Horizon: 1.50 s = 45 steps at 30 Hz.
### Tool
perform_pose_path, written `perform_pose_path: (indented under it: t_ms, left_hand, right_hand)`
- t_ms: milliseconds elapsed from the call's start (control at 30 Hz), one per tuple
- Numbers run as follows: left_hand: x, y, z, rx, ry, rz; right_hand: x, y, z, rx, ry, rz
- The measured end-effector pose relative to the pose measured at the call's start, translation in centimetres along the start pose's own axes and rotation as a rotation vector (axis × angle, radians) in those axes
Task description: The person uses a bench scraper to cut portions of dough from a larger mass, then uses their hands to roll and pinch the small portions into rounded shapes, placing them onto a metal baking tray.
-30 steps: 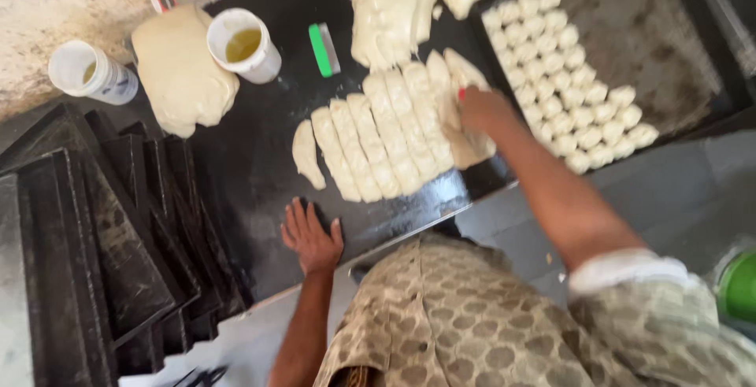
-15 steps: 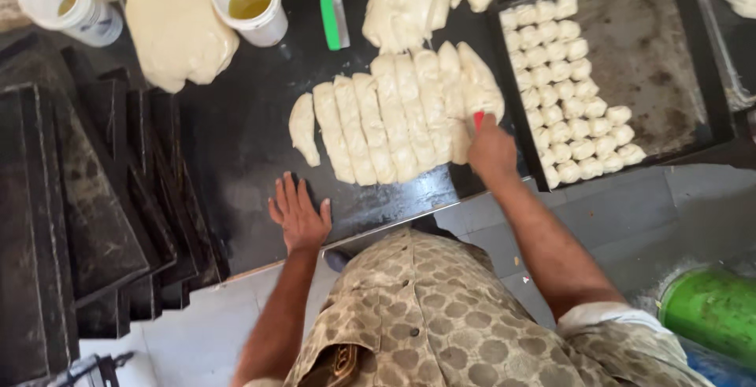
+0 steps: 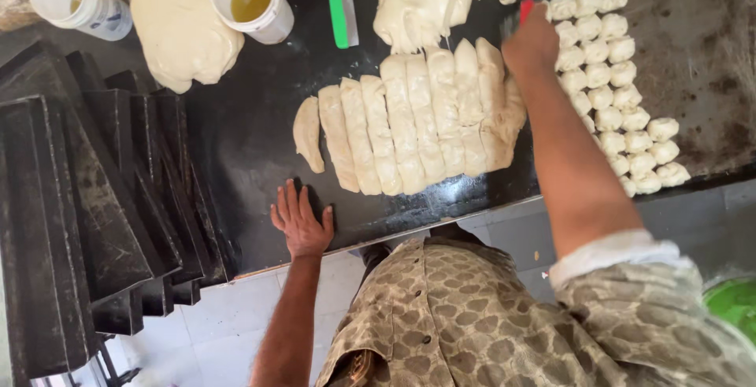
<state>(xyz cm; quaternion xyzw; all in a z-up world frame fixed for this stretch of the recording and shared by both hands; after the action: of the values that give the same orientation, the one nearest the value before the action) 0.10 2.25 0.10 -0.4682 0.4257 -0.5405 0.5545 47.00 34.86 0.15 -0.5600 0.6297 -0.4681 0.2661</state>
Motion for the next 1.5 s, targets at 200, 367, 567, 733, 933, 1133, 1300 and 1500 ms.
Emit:
perform_pose_path:
  t_ms: [200,367,567,733,933,1133,1300,1500]
  left_hand:
    - [-0.3,-0.5,0.4,0.011,0.032,0.089]
    - [0.3,-0.1,0.0,-0.011,0.055,0.041]
    - [0.4,-0.2,0.1,-0.015,0.085,0.099]
    - [0.7,0.5,-0.4,0.003,0.106,0.064]
    - [-0.1,-0.3,0.3,0.017,0.105,0.066]
    - [0.7,-0.6,0.0,0.061,0.003,-0.012]
    - [0.1,-0.3,-0.3,0.025,-0.031,-0.006]
    - [0.1,-0.5,-0.3,0.023,-0.017,0.016]
  right_hand:
    - [2.8,-1.1,1.7,0.191,-0.073,-0.379]
    - [9.1,0.9,1.1,-0.016,0.034,-0.129]
    - [10.6,0.0,2.9,0.115,-0.049,-0.325]
    - [16.1,0.2,2.4,0.017,0.093,-0.105]
    - [17.1,-0.2,4.6,0.173,-0.04,-0.27]
    - [19.5,1.3,7.2,0.139,0.019,-0.05]
    - [15.2,-4.0,6.1,-0.707,-0.278,0.155]
    - [10.9,-2.9,-4.3,-0.423,-0.637,0.144]
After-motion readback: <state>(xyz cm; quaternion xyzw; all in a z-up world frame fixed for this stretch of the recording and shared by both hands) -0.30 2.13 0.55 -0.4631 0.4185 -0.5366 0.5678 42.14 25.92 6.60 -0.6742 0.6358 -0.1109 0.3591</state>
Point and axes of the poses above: each hand's wrist, its own x-axis away from the middle knuckle, its own y-axis out of the palm, z = x × y, the point moved 2 cm from there along -x, towards the middle knuckle, and after that the axes turned 9 degrees about -z, right-handed, at the moved point
